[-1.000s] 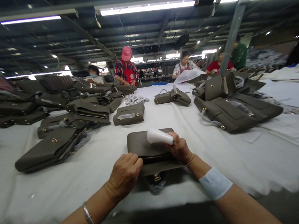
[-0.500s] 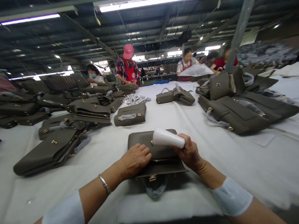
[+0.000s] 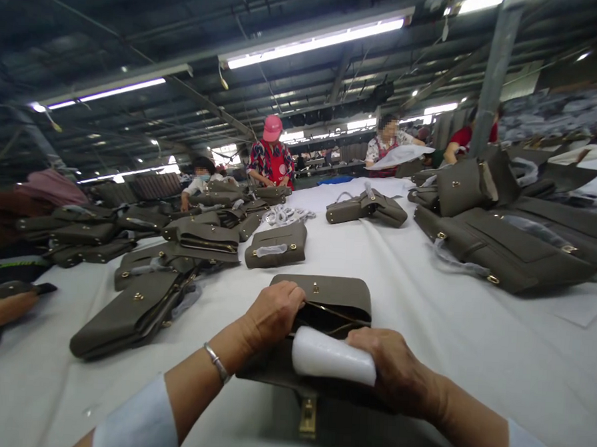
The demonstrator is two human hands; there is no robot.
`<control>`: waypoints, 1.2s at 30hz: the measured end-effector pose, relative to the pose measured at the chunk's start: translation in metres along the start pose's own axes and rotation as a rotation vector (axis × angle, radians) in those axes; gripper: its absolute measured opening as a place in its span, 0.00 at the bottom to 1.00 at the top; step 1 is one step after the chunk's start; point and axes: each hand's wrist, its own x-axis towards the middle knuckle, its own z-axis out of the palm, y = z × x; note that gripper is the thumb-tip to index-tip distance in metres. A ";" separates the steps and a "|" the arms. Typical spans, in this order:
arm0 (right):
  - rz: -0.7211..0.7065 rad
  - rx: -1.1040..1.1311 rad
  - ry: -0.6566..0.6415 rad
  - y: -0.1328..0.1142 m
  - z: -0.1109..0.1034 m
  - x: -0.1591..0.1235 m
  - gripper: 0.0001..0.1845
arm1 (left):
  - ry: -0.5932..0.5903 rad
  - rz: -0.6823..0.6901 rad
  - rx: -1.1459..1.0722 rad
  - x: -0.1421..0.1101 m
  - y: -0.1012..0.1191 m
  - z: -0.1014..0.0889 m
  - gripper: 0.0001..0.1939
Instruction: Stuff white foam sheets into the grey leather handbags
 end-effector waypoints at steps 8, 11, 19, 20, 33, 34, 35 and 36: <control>0.639 0.317 -0.161 -0.039 -0.060 0.042 0.17 | -0.357 -0.047 -0.576 0.015 0.006 -0.078 0.05; 0.778 0.268 -0.212 -0.035 -0.074 0.060 0.18 | -0.497 -0.009 -0.941 0.006 0.009 -0.067 0.07; 0.345 -0.292 0.009 -0.032 -0.070 0.068 0.15 | -0.215 -0.144 -0.912 -0.021 0.023 -0.042 0.07; 0.251 -0.362 0.040 -0.034 -0.069 0.069 0.15 | -0.197 -0.151 -0.891 -0.023 0.024 -0.044 0.07; -0.006 -0.268 -0.528 -0.055 -0.064 0.077 0.22 | -0.157 -0.152 -0.662 -0.010 0.002 -0.027 0.07; 0.049 -0.257 -0.540 -0.056 -0.065 0.075 0.25 | -0.166 -0.126 -0.608 -0.009 0.001 -0.027 0.07; 0.118 -0.243 -0.551 -0.056 -0.065 0.075 0.28 | -0.179 -0.107 -0.557 -0.009 0.001 -0.028 0.06; 0.189 -0.226 -0.565 -0.056 -0.066 0.075 0.30 | -0.197 -0.094 -0.516 -0.009 0.001 -0.028 0.06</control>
